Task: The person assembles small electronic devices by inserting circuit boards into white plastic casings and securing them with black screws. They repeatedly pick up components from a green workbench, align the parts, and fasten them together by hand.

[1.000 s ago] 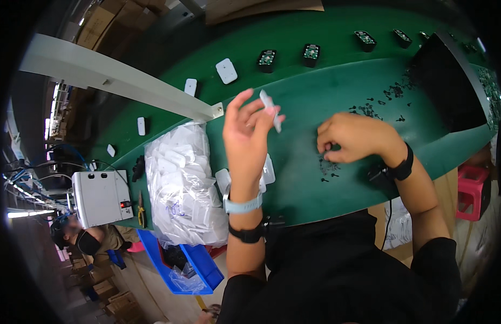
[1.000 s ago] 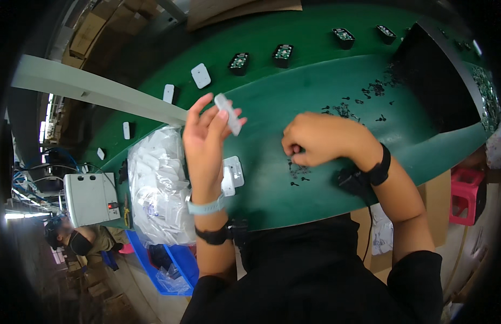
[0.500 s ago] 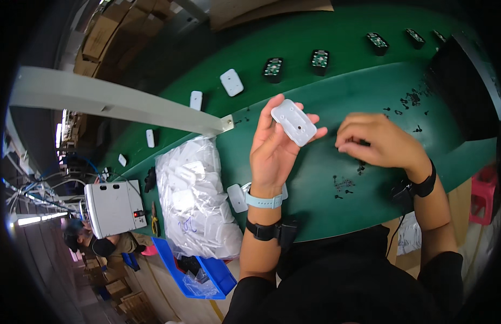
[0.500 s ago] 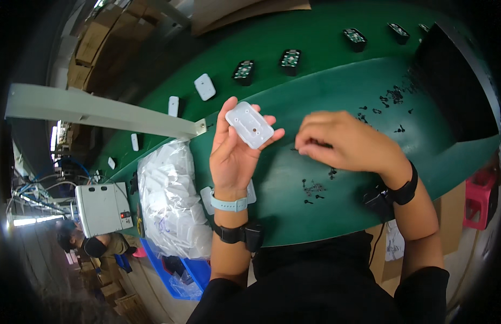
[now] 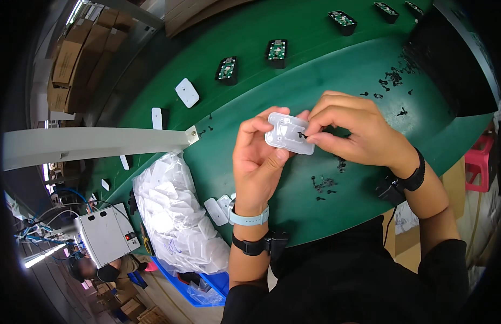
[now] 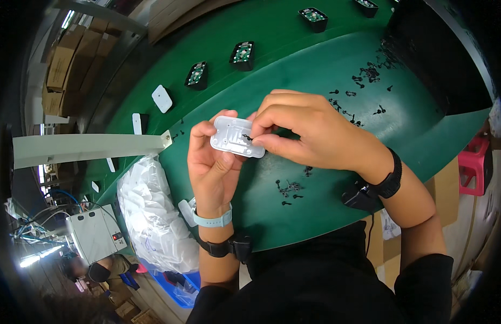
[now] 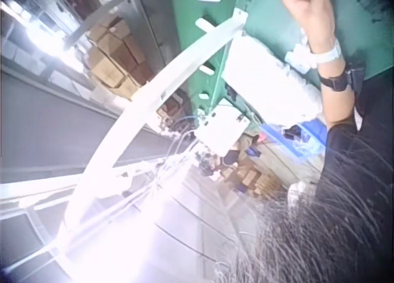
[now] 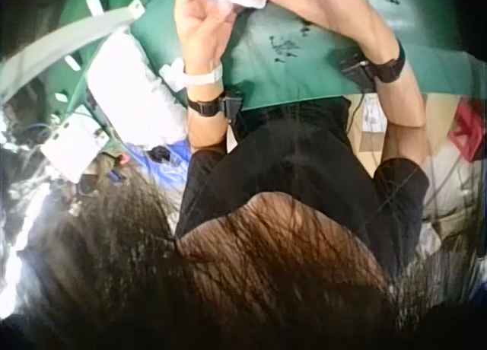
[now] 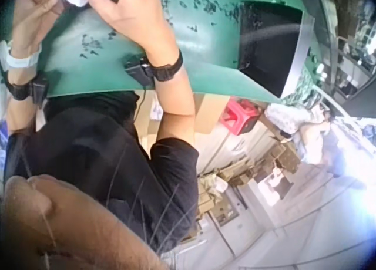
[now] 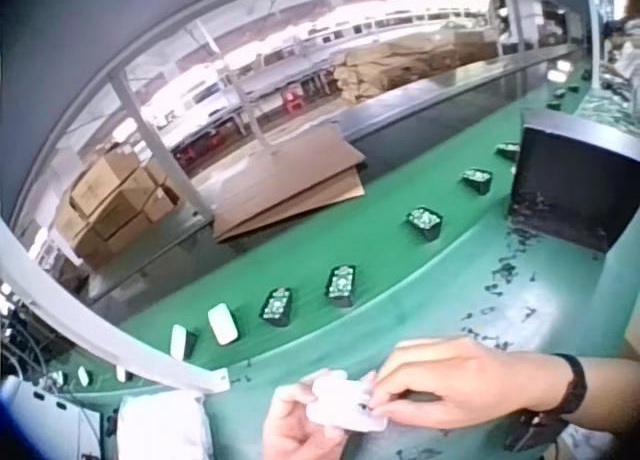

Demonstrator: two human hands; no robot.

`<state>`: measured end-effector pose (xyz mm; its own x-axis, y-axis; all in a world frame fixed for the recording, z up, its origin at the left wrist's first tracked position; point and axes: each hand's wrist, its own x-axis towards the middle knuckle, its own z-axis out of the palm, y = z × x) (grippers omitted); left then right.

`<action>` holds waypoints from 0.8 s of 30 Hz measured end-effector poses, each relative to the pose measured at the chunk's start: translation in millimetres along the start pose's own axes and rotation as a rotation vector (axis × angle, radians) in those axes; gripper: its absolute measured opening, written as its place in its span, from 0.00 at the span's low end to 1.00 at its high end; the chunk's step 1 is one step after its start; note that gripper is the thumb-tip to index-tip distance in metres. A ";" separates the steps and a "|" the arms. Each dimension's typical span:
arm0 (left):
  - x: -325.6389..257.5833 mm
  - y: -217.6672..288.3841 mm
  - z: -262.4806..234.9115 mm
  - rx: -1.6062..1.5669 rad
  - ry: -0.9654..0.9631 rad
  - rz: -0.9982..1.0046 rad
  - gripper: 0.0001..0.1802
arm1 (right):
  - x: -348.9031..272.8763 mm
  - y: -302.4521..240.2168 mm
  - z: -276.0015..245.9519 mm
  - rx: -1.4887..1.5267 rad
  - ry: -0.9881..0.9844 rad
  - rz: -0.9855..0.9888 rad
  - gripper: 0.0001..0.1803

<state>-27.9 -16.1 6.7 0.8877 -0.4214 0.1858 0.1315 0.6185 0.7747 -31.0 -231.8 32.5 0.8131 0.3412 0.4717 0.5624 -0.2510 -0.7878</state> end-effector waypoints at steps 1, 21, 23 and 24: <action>0.2 -1.5 -0.2 0.032 0.000 0.026 0.19 | 0.2 1.3 1.2 -0.003 0.008 -0.014 0.08; 0.7 -12.1 2.2 0.293 -0.036 0.147 0.16 | -1.5 -0.1 -4.6 -0.295 -0.007 -0.136 0.05; 0.3 -11.3 7.2 0.324 0.015 0.114 0.18 | -2.7 0.1 -4.4 -0.311 0.003 -0.135 0.04; -0.5 -10.9 8.7 0.342 0.043 0.098 0.19 | -3.4 1.0 -4.4 -0.337 -0.009 -0.140 0.04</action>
<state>-33.6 -28.4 3.4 0.9074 -0.3381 0.2496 -0.1045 0.3937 0.9133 -32.6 -237.1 31.8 0.7243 0.4010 0.5610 0.6873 -0.4850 -0.5407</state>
